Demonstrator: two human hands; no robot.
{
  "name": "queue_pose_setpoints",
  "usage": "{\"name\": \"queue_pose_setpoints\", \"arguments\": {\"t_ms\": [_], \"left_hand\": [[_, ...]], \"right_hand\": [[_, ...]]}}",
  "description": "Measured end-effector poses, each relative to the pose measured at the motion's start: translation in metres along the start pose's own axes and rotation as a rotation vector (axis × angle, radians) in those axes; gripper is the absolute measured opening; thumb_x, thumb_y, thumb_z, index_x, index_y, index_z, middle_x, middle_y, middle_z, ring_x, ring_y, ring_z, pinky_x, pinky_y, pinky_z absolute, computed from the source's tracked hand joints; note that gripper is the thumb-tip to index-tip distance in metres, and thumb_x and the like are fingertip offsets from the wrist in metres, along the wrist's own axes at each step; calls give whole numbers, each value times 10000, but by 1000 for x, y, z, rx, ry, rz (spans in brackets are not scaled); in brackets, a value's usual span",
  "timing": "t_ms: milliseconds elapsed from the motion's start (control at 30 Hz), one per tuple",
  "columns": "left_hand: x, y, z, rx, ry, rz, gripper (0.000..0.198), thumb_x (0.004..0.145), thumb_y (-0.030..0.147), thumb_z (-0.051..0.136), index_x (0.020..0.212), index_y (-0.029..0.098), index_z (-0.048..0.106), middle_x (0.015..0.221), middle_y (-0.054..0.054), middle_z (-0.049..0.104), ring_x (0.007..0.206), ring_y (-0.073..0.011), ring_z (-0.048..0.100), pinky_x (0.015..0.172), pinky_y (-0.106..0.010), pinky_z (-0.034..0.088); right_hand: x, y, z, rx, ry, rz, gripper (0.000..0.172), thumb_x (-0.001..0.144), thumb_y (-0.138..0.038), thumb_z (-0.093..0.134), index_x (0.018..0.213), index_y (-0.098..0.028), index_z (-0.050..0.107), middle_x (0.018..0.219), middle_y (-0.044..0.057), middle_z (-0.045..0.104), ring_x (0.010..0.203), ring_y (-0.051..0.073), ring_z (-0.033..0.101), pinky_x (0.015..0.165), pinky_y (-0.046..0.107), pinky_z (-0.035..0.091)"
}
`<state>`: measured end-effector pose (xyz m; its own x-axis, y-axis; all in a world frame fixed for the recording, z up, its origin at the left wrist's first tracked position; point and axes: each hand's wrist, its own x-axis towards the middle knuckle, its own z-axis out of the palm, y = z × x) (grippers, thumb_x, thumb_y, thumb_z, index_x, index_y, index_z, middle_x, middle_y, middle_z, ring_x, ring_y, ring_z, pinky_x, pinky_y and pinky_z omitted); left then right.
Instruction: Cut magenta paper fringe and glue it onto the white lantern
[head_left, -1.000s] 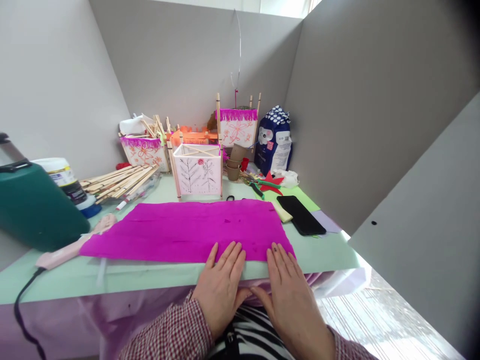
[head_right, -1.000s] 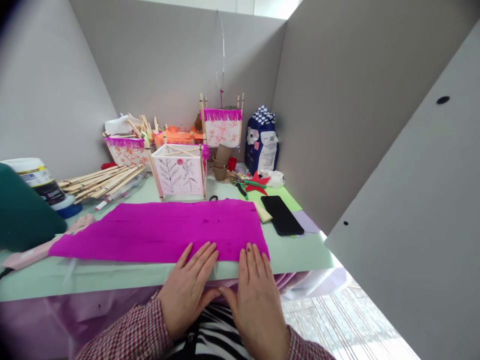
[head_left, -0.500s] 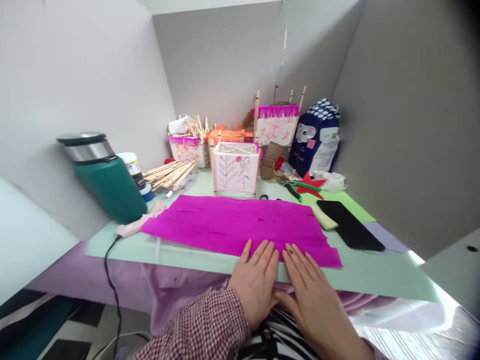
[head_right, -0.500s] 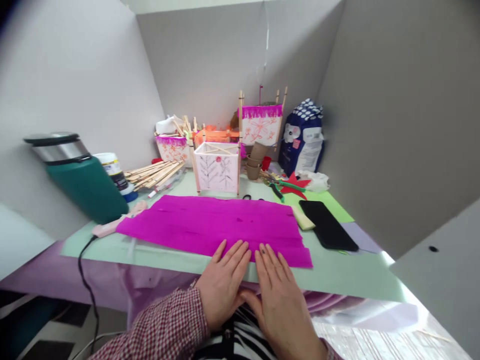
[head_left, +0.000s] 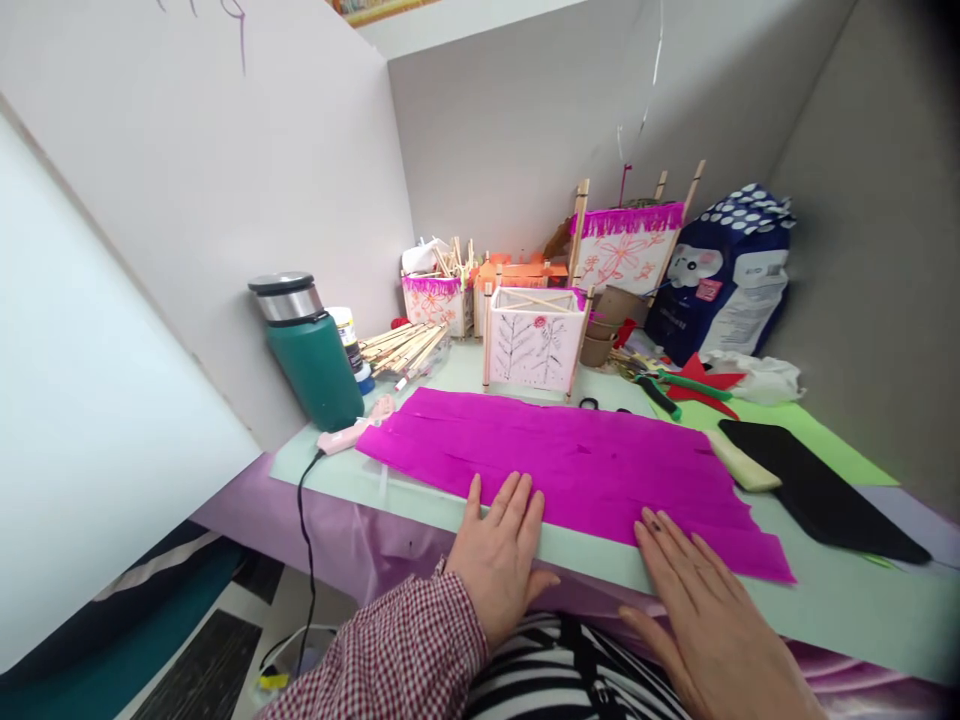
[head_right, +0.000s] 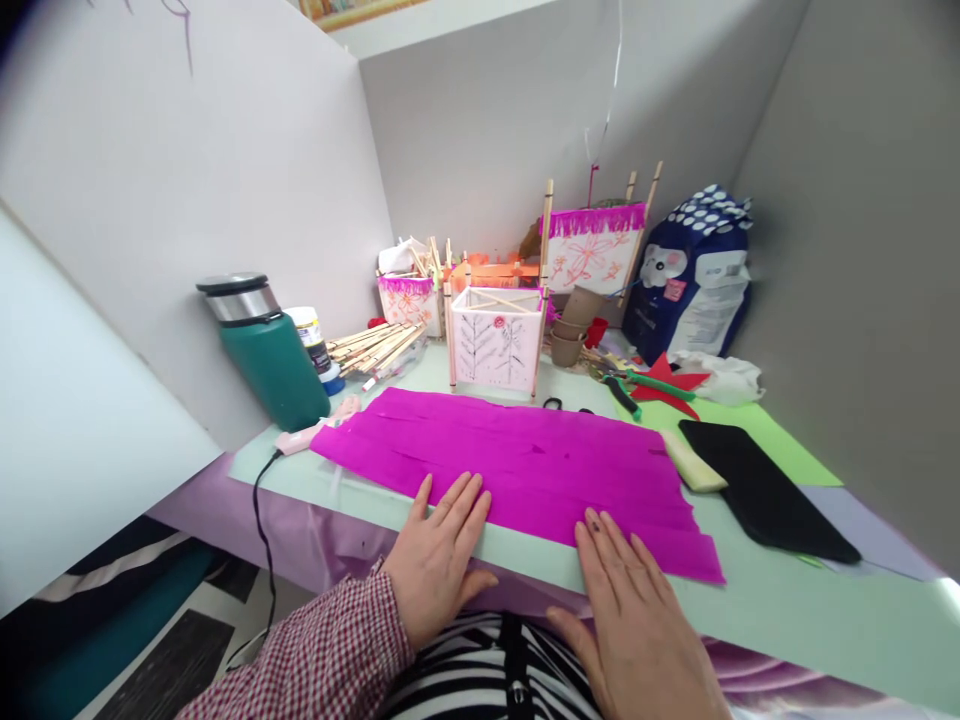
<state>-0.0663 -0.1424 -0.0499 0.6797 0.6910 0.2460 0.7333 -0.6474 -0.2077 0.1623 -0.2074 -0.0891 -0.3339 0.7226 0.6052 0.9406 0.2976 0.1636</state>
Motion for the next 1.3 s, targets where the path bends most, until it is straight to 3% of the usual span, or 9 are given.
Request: {"name": "queue_pose_setpoints", "arguments": {"t_ms": [400, 600, 967, 1167, 1300], "left_hand": [[-22, -39, 5, 76, 22, -126, 693, 848, 559, 365, 1389, 129, 324, 1454, -168, 289, 1357, -288, 202, 1060, -564, 182], [-31, -61, -2, 97, -18, -157, 706, 845, 572, 354, 1376, 106, 345, 1444, -168, 310, 1349, -281, 231, 1066, -534, 194], [-40, -88, -14, 125, -23, -238, 761, 836, 640, 268, 1301, 68, 457, 1370, -191, 415, 1298, -314, 332, 1065, -601, 90], [-50, -109, -12, 135, 62, -264, 626, 858, 556, 362, 1234, 86, 534, 1302, -179, 502, 1249, -301, 410, 1066, -556, 176], [-53, -119, -13, 147, 129, -253, 419, 882, 375, 428, 1170, 115, 584, 1238, -153, 566, 1208, -283, 462, 1048, -537, 243]], "right_hand": [[-6, 6, 10, -4, 37, -32, 717, 852, -546, 358, 1380, -61, 324, 1362, 187, 428, 1229, 330, 424, 942, 488, 401], [-11, 10, 20, -24, 31, -36, 775, 844, -597, 325, 1414, -78, 249, 1394, 188, 383, 1237, 342, 408, 953, 498, 378], [-17, 14, 32, -19, 44, -30, 788, 840, -608, 321, 1425, -89, 223, 1390, 188, 388, 1214, 347, 433, 968, 501, 363], [-16, 13, 31, 3, 60, -20, 788, 827, -607, 365, 1413, -90, 265, 1376, 181, 412, 1213, 346, 436, 978, 503, 353], [-15, 12, 30, -7, 51, -34, 794, 831, -602, 369, 1404, -60, 274, 1378, 196, 402, 1210, 353, 435, 964, 507, 363]]}}
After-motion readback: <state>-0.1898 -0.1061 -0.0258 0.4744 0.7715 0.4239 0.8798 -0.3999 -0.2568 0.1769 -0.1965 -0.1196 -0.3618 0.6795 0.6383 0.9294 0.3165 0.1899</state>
